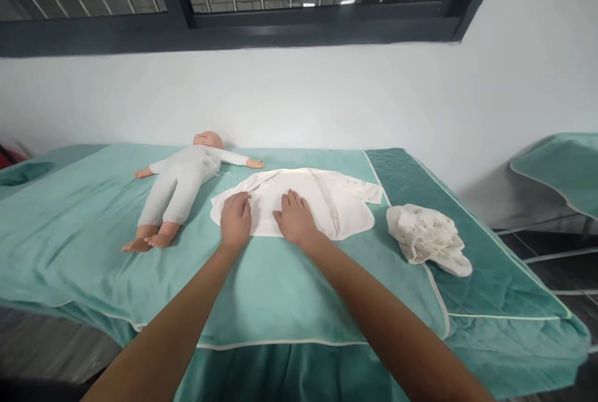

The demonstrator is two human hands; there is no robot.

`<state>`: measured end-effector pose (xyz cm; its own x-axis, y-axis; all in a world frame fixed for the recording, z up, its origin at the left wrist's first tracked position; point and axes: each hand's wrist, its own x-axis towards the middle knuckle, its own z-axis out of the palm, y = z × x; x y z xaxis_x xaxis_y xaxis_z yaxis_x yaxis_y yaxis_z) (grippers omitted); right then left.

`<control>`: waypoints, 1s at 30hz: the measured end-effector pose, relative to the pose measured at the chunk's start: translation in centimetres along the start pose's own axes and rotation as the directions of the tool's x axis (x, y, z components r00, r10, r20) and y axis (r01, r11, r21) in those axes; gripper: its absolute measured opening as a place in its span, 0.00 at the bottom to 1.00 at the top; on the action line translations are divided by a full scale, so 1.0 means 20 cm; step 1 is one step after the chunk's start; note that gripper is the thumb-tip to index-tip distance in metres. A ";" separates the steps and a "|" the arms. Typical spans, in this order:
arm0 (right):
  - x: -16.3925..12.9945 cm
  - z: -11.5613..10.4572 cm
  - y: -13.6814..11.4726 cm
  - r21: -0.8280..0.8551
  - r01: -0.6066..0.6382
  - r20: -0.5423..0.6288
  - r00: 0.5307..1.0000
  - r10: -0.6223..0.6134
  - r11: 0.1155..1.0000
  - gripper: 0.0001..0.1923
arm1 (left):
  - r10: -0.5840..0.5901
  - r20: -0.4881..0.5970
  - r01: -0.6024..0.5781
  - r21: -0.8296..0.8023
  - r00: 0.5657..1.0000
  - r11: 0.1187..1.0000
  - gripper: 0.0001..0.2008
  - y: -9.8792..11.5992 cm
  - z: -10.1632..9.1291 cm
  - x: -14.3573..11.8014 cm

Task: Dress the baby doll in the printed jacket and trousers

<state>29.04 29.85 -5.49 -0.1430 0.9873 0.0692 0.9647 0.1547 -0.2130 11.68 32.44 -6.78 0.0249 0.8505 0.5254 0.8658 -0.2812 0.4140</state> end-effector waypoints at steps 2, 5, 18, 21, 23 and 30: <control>0.17 0.04 -0.04 -0.007 -0.009 0.008 1.000 0.009 1.000 0.32 | -0.072 -0.080 0.070 -0.026 0.994 0.997 0.16 -0.02 0.01 0.01; 0.38 0.10 -0.09 -0.013 -0.007 0.009 1.000 0.007 1.000 0.32 | -0.124 -0.125 0.117 -0.067 0.984 0.991 0.14 -0.05 0.02 0.01; 0.65 0.16 -0.20 -0.026 -0.024 -0.024 0.999 0.023 0.999 0.32 | -0.034 -0.081 0.027 -0.081 0.996 0.996 0.12 -0.03 0.03 -0.03; 0.61 0.15 -0.22 -0.019 -0.054 -0.027 0.998 0.054 0.998 0.33 | -0.071 -0.030 0.069 -0.061 0.997 0.996 0.13 -0.02 0.03 -0.04; 0.55 0.15 -0.25 -0.018 -0.058 -0.027 0.998 0.058 0.998 0.33 | -0.099 0.010 0.099 -0.057 0.995 0.993 0.13 -0.01 0.03 -0.04; 0.28 0.12 -0.25 -0.030 0.126 -0.004 0.992 -0.126 0.992 0.33 | -0.187 0.097 0.188 -0.008 0.978 0.982 0.11 0.01 -0.01 -0.02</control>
<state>22.81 34.69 -6.44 -0.2629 0.9597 0.0996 0.9451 0.2769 -0.1732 11.77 31.91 -6.76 -0.0888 0.9271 0.3642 0.8509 -0.1194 0.5115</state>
